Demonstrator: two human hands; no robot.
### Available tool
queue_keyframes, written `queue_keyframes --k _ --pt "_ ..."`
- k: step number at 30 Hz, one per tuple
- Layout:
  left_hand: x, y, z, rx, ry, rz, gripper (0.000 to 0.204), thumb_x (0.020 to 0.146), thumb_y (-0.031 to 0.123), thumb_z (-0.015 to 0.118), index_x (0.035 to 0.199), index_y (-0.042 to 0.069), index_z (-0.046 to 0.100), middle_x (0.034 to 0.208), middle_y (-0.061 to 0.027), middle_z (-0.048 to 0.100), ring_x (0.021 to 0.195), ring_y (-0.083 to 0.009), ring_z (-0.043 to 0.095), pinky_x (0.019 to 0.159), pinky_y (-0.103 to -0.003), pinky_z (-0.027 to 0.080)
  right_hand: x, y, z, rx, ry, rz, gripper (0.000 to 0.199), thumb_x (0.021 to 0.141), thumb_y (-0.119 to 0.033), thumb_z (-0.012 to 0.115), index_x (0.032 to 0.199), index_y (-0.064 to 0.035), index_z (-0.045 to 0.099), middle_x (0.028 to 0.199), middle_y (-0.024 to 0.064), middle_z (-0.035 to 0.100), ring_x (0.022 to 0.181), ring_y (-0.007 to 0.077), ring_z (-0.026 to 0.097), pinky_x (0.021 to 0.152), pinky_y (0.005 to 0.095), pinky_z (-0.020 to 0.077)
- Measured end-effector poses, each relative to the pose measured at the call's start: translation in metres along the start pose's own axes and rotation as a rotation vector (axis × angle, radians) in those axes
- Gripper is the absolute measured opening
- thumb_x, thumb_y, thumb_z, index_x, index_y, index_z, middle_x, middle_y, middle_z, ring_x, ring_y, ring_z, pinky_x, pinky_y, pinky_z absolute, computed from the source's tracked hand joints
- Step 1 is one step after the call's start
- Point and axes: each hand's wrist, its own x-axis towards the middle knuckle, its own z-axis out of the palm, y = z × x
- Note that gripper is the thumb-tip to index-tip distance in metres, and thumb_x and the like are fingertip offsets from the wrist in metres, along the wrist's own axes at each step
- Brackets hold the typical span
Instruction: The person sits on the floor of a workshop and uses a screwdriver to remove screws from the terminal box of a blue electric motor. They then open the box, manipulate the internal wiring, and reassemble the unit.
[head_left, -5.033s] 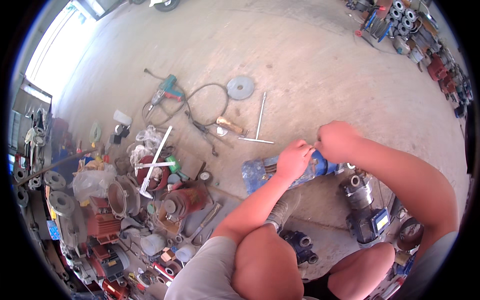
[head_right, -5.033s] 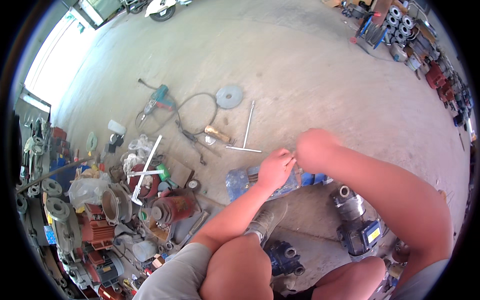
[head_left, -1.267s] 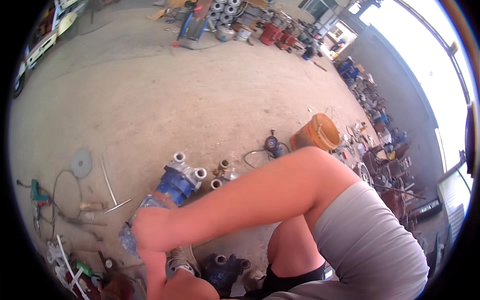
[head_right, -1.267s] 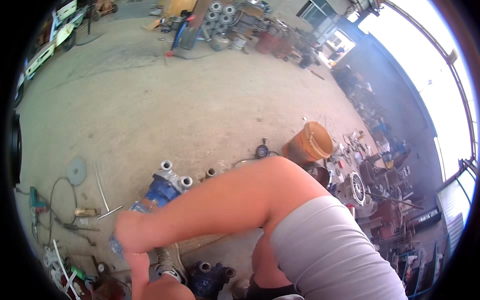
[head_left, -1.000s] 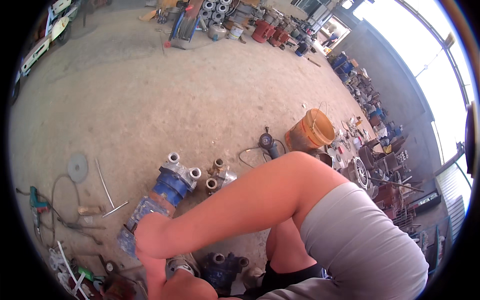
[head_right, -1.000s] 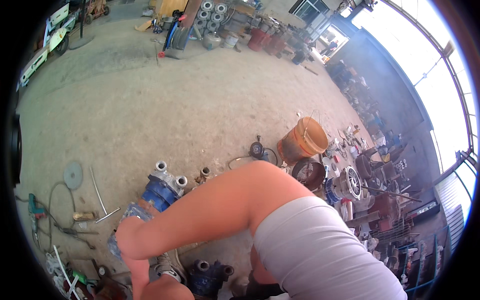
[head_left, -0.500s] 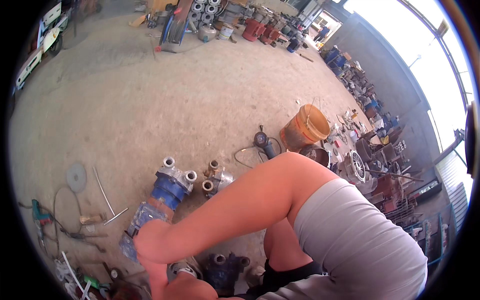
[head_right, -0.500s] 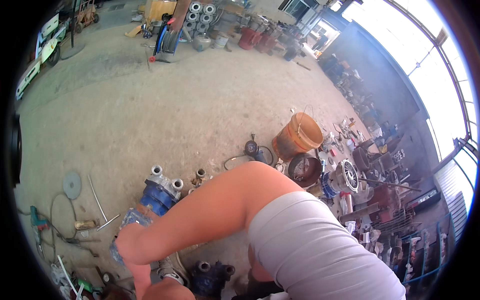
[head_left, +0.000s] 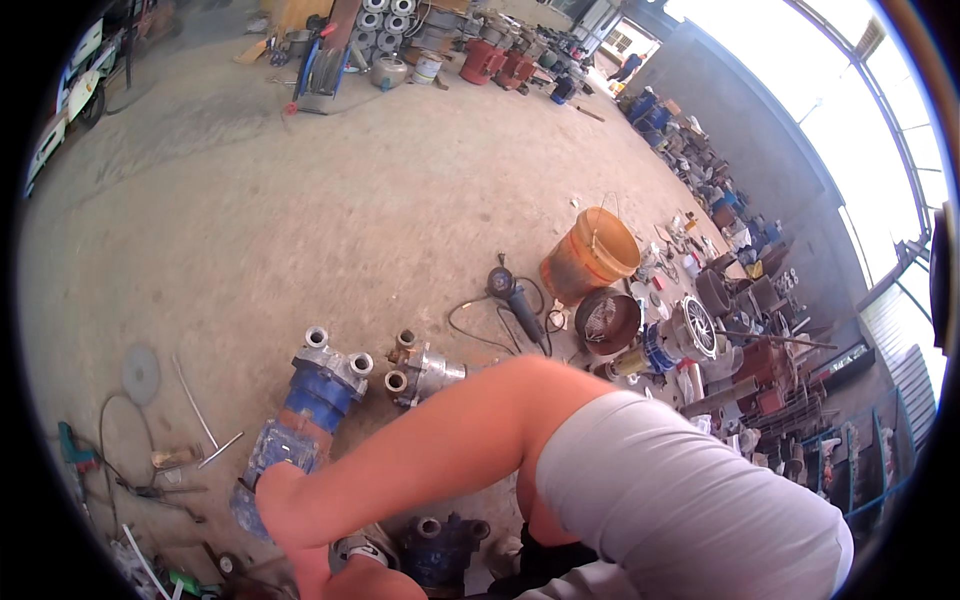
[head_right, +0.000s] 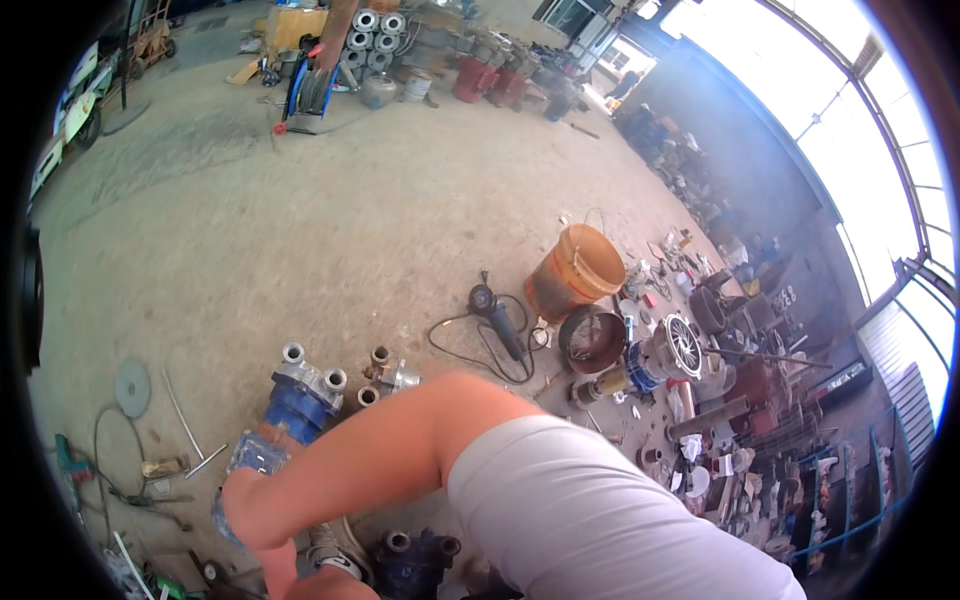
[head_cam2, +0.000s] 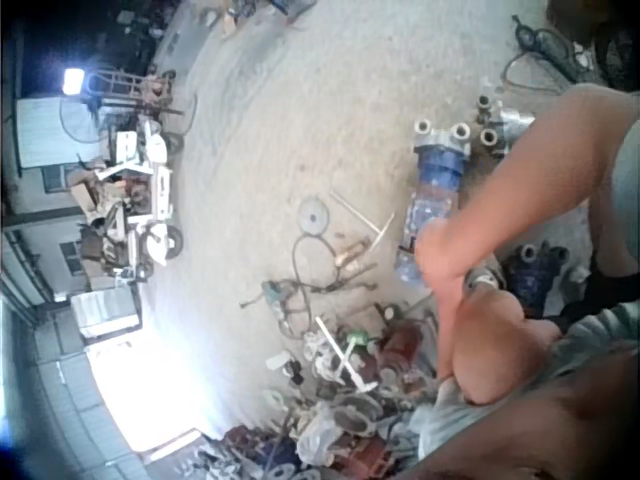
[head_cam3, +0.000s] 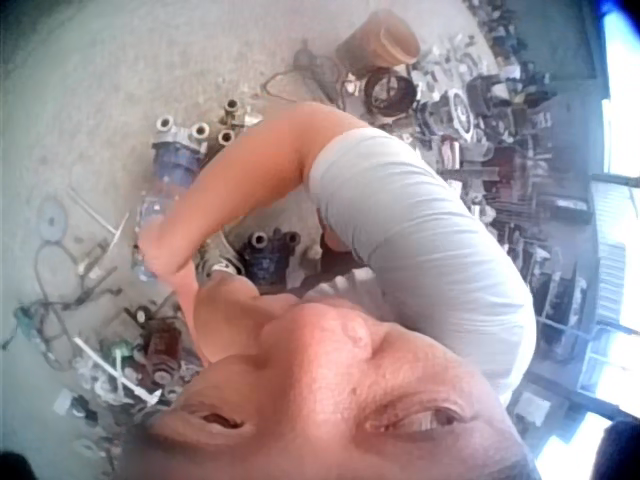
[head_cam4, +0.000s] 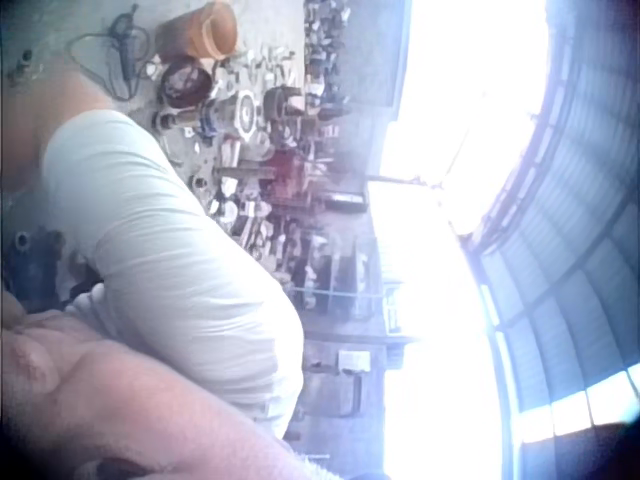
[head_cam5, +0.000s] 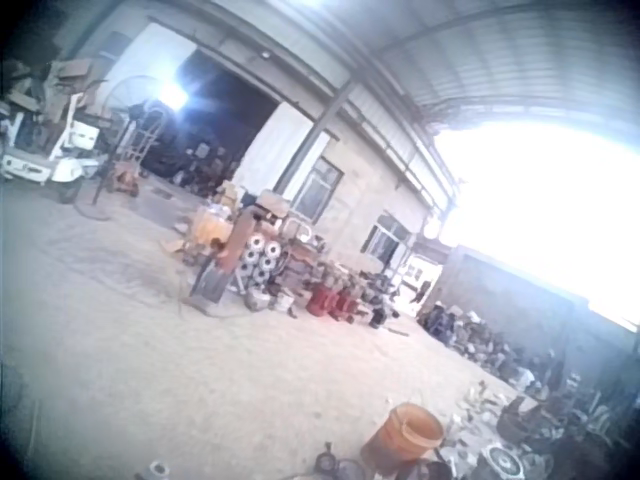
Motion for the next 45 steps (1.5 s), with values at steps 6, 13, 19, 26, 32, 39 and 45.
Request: queue_keyframes --k 6,13,19,26,32,39,45 --pt "0.005 0.001 0.003 -0.009 0.004 0.002 0.031 0.096 0.02 0.071 0.121 0.002 0.065 0.116 -0.0187 0.07 0.104 -0.0346 0.071 0.082 -0.042 0.056 0.008 0.019 -0.02 0.327 -0.032 0.043 0.045 0.069 -0.026 0.089 0.113 -0.0212 0.084 0.12 0.0026 0.078 0.113 0.0275 0.073 0.087 0.0409 0.0608" --pt "0.0 -0.005 0.003 0.004 0.008 -0.01 0.03 0.097 0.02 0.07 0.122 0.002 0.065 0.116 -0.0187 0.07 0.103 -0.034 0.071 0.081 -0.042 0.057 0.001 0.03 0.009 0.106 0.517 -0.446 0.033 0.08 -0.04 0.077 0.095 -0.012 0.085 0.103 0.0076 0.08 0.093 0.0297 0.076 0.078 0.0418 0.0598" --pt "-0.013 -0.011 0.005 -0.005 0.02 -0.012 0.03 0.098 0.02 0.069 0.122 0.002 0.065 0.116 -0.0186 0.07 0.103 -0.0336 0.072 0.08 -0.042 0.057 0.015 0.04 0.024 0.834 0.451 -0.745 0.041 0.093 -0.038 0.065 0.076 -0.0017 0.075 0.069 0.0136 0.072 0.068 0.0334 0.069 0.065 0.0456 0.053" --pt "-0.034 -0.019 -0.009 0.009 0.066 -0.034 0.029 0.099 0.02 0.068 0.122 0.002 0.065 0.116 -0.0186 0.07 0.103 -0.033 0.073 0.079 -0.041 0.057 0.016 0.012 0.055 1.66 1.444 -0.211 0.053 0.111 -0.03 0.051 0.068 0.0004 0.05 0.058 0.0157 0.048 0.052 0.0276 0.044 0.054 0.043 0.0409" --pt "-0.03 -0.008 -0.007 0.138 -0.011 0.029 0.029 0.1 0.02 0.067 0.123 0.003 0.065 0.114 -0.0182 0.071 0.102 -0.0324 0.073 0.079 -0.041 0.058 0.019 0.01 0.064 1.471 1.34 -0.565 0.044 0.109 -0.027 0.056 0.073 -0.001 0.053 0.058 0.0105 0.052 0.053 0.0237 0.049 0.055 0.0399 0.0425" --pt "-0.029 -0.014 -0.011 0.119 -0.006 0.043 0.032 0.098 0.02 0.07 0.124 0.003 0.065 0.114 -0.0186 0.071 0.104 -0.0334 0.072 0.082 -0.042 0.057 0.015 0.045 0.045 1.389 0.53 -0.855 0.049 0.106 -0.031 0.06 0.068 0.0003 0.06 0.058 0.0123 0.059 0.055 0.0245 0.059 0.057 0.0406 0.0448" --pt "-0.036 -0.009 -0.021 0.153 -0.05 0.047 0.035 0.096 0.021 0.072 0.126 0.004 0.065 0.115 -0.0189 0.071 0.105 -0.0343 0.071 0.084 -0.043 0.057 0.03 0.014 0.065 1.466 1.23 -0.679 0.049 0.11 -0.028 0.054 0.069 -0.0014 0.051 0.059 0.0149 0.051 0.054 0.0342 0.054 0.055 0.0433 0.0433"
